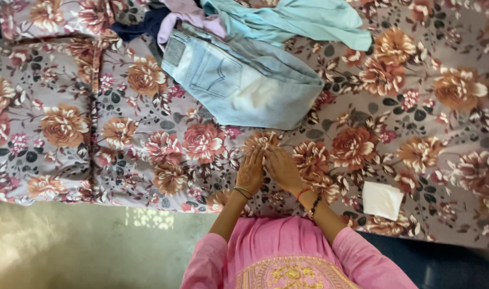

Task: The person folds a white shirt and a pair of blue jeans by hand on a bed.

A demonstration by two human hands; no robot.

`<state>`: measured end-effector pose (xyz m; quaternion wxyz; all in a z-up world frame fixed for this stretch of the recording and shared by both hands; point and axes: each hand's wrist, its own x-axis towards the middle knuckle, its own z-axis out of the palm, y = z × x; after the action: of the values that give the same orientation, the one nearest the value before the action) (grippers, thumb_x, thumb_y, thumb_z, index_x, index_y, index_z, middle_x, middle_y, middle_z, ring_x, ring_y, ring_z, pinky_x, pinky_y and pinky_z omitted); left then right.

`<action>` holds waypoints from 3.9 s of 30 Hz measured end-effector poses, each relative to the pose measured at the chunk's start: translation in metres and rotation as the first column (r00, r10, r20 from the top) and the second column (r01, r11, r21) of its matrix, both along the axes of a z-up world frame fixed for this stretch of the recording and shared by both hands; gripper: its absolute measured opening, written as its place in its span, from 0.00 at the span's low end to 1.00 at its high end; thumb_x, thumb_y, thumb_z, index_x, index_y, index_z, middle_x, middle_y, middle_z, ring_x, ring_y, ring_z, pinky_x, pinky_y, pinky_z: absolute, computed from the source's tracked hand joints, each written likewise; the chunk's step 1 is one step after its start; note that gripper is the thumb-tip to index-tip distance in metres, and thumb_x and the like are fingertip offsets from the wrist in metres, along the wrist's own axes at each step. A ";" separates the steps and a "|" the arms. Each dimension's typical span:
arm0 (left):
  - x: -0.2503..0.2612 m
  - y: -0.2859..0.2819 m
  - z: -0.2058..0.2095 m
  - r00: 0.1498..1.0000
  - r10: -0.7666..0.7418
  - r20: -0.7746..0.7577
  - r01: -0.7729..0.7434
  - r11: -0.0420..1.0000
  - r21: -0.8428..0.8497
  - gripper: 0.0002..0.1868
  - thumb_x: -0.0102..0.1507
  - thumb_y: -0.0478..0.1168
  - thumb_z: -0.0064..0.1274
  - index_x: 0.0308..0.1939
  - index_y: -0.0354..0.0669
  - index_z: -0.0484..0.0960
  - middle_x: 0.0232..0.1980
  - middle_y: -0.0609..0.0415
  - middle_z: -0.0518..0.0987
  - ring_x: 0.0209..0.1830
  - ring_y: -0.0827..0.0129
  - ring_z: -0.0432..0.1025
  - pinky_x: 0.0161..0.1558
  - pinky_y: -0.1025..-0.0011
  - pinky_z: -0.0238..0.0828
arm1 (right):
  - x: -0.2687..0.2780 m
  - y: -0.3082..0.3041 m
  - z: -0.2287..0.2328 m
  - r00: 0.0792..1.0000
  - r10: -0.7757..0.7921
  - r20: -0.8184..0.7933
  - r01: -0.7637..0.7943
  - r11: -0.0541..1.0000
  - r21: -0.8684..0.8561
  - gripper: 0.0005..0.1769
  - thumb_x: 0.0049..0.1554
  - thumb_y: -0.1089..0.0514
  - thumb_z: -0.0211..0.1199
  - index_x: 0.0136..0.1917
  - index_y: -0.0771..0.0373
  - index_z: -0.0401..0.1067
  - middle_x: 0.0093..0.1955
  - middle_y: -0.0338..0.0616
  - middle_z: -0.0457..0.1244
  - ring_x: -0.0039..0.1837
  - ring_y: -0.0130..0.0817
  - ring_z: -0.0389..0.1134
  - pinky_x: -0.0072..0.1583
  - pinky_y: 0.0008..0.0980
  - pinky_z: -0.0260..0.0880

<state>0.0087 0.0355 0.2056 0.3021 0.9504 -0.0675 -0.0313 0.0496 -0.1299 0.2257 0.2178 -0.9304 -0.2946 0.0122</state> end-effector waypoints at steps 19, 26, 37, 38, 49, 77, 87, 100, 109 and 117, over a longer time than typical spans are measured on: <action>0.242 0.126 -0.068 0.999 0.033 -0.006 -0.030 0.950 0.311 0.32 0.62 0.37 0.47 0.72 0.43 0.67 0.79 0.51 0.60 0.81 0.57 0.52 0.74 0.48 0.51 | 0.229 0.049 -0.039 0.989 0.086 -0.122 -0.116 0.957 -0.265 0.30 0.58 0.53 0.62 0.72 0.62 0.65 0.74 0.55 0.57 0.73 0.52 0.58 0.68 0.53 0.59; 0.383 0.196 -0.115 0.991 -0.036 0.131 -0.049 0.807 0.588 0.27 0.67 0.40 0.47 0.71 0.46 0.69 0.75 0.53 0.65 0.79 0.53 0.53 0.74 0.35 0.41 | 0.285 -0.014 -0.071 0.980 -0.176 -0.092 0.110 0.866 -0.487 0.37 0.52 0.42 0.69 0.72 0.51 0.66 0.75 0.48 0.60 0.73 0.49 0.59 0.68 0.72 0.50; 0.454 0.218 -0.142 0.977 -0.200 -0.067 0.182 0.639 0.747 0.18 0.68 0.44 0.48 0.60 0.48 0.84 0.74 0.52 0.68 0.77 0.51 0.54 0.69 0.37 0.46 | 0.273 -0.059 -0.049 0.927 -0.333 -0.173 0.192 0.817 -0.544 0.43 0.54 0.23 0.62 0.60 0.64 0.73 0.36 0.50 0.67 0.42 0.50 0.70 0.62 0.57 0.60; 0.453 0.218 -0.142 0.967 -0.247 0.059 0.122 0.655 0.746 0.19 0.64 0.46 0.48 0.56 0.51 0.85 0.77 0.55 0.65 0.77 0.51 0.51 0.68 0.39 0.44 | 0.269 -0.060 -0.039 0.941 -0.277 -0.194 0.138 0.838 -0.528 0.40 0.55 0.23 0.61 0.54 0.64 0.74 0.29 0.49 0.64 0.38 0.51 0.68 0.58 0.51 0.64; 0.337 0.230 -0.012 0.935 -0.294 0.198 0.196 0.895 0.401 0.10 0.53 0.42 0.64 0.37 0.47 0.85 0.73 0.49 0.70 0.62 0.59 0.69 0.66 0.65 0.62 | 0.171 -0.063 0.127 0.938 -0.318 0.137 0.336 0.932 -0.136 0.22 0.60 0.40 0.69 0.39 0.60 0.76 0.28 0.46 0.60 0.34 0.48 0.64 0.40 0.43 0.61; -0.098 0.161 -0.033 0.925 0.331 0.188 -0.325 0.944 -0.065 0.01 0.57 0.34 0.48 0.33 0.44 0.74 0.34 0.49 0.75 0.42 0.52 0.72 0.50 0.56 0.65 | -0.021 -0.028 0.086 0.991 0.039 -0.126 -0.045 0.998 -0.049 0.28 0.55 0.50 0.66 0.68 0.60 0.69 0.70 0.56 0.61 0.69 0.55 0.63 0.67 0.50 0.64; -0.130 0.194 0.008 0.913 0.312 0.263 -0.324 0.946 0.001 0.04 0.62 0.34 0.47 0.36 0.48 0.77 0.37 0.56 0.79 0.47 0.61 0.75 0.70 0.52 0.56 | -0.029 0.047 0.079 0.954 0.281 -0.107 -0.300 0.902 -0.310 0.46 0.49 0.46 0.71 0.77 0.50 0.56 0.79 0.52 0.50 0.76 0.55 0.54 0.70 0.55 0.57; -0.006 0.355 0.038 0.975 -0.062 0.215 0.052 0.997 0.052 0.10 0.62 0.35 0.52 0.46 0.52 0.79 0.40 0.57 0.81 0.48 0.61 0.76 0.65 0.52 0.59 | -0.039 0.199 0.045 0.987 0.075 0.140 -0.046 0.978 -0.203 0.28 0.55 0.62 0.65 0.69 0.49 0.72 0.47 0.39 0.69 0.44 0.42 0.71 0.46 0.41 0.70; -0.052 0.467 0.077 0.941 0.037 0.336 -0.027 0.999 -0.034 0.11 0.60 0.30 0.52 0.42 0.50 0.83 0.44 0.60 0.84 0.52 0.66 0.76 0.62 0.53 0.57 | -0.082 0.318 0.076 0.996 0.090 -0.025 -0.092 0.993 -0.076 0.33 0.50 0.59 0.65 0.70 0.52 0.71 0.57 0.46 0.67 0.48 0.45 0.71 0.46 0.40 0.72; -0.161 0.509 -0.116 0.899 0.282 -0.335 -0.322 0.944 -0.068 0.18 0.59 0.43 0.61 0.53 0.48 0.83 0.49 0.49 0.82 0.48 0.55 0.77 0.52 0.58 0.71 | -0.067 0.357 -0.063 0.804 0.301 -0.513 -0.379 0.924 -0.051 0.26 0.62 0.43 0.58 0.68 0.57 0.68 0.65 0.53 0.64 0.64 0.54 0.66 0.61 0.48 0.68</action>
<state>-0.1519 0.5442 0.0897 0.3675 0.9112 0.1291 -0.1339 -0.0174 0.2270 0.1632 0.2091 -0.8412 -0.3892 0.3118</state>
